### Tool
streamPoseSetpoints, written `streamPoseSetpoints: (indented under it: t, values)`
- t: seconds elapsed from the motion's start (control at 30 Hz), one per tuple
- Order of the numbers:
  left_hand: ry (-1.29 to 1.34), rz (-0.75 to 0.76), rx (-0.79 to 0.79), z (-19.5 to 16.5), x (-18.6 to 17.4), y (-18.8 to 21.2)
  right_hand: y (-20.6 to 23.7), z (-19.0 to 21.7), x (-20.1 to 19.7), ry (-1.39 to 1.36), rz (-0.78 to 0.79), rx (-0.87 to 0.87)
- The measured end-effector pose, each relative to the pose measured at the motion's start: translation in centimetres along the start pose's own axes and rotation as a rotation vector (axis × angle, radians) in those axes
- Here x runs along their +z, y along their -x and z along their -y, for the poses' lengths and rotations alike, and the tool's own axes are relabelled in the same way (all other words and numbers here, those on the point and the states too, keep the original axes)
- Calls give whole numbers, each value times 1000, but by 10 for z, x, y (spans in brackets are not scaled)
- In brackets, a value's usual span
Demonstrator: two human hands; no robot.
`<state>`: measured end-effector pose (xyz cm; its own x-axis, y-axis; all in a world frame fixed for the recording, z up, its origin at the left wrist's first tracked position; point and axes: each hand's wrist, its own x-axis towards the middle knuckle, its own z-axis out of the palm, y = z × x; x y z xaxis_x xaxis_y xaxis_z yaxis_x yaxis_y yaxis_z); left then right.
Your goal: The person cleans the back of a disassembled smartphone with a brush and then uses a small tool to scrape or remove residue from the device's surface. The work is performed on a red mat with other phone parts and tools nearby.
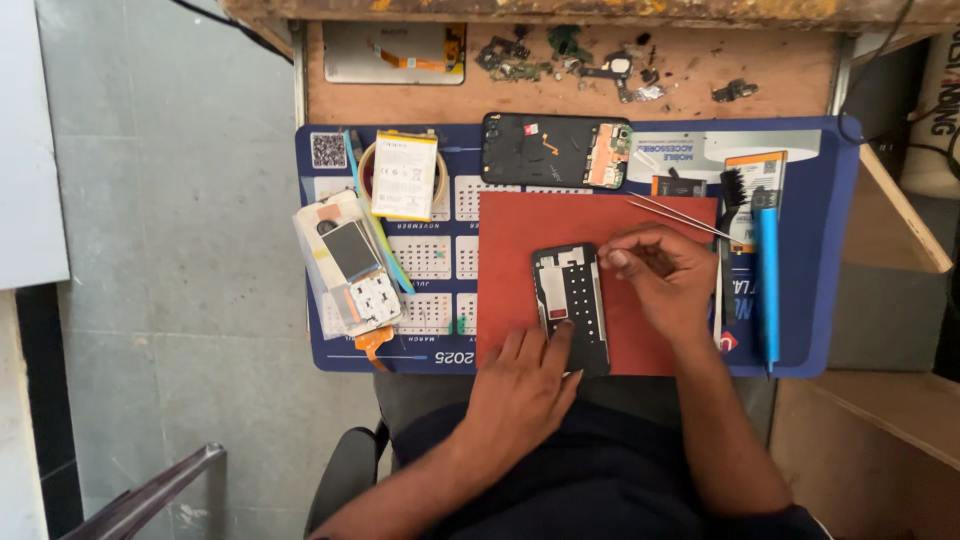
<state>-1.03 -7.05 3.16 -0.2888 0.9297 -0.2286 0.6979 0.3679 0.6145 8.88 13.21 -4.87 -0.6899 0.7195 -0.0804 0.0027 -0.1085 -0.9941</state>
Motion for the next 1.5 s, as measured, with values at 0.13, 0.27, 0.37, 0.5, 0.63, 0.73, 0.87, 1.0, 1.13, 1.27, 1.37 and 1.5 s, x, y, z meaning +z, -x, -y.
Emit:
streamPoseSetpoints:
  t: [0.13, 0.27, 0.37, 0.5, 0.63, 0.73, 0.87, 1.0, 1.13, 1.27, 1.37, 1.5]
  values:
    - [-38, -60, 340, 18, -17, -15, 0, 9, 16, 200, 59, -127]
    - [-88, 102, 437, 34, -17, -29, -2, 22, 30, 239, 81, -31]
    - [-143, 60, 448, 39, -7, -29, -7, 30, 39, 380, 124, -82]
    - [-68, 76, 426, 43, 5, -27, -17, 36, 53, 573, 153, -112]
    - [-76, 82, 439, 46, 9, -28, -18, 35, 67, 749, 126, -267]
    - [-94, 78, 434, 46, 9, -28, -17, 34, 68, 804, 105, -341]
    - [-70, 72, 429, 45, 8, -29, -20, 32, 58, 815, 222, -455]
    - [-62, 70, 429, 45, 8, -29, -20, 27, 56, 810, 228, -449]
    - [-47, 70, 426, 45, 9, -30, -17, 22, 60, 733, 125, -341]
    - [-40, 88, 408, 45, 9, -29, -20, 22, 57, 735, 171, -443]
    - [-35, 88, 409, 45, 10, -30, -21, 23, 54, 729, 215, -432]
    - [-15, 72, 413, 45, 9, -30, -19, 23, 58, 733, 127, -350]
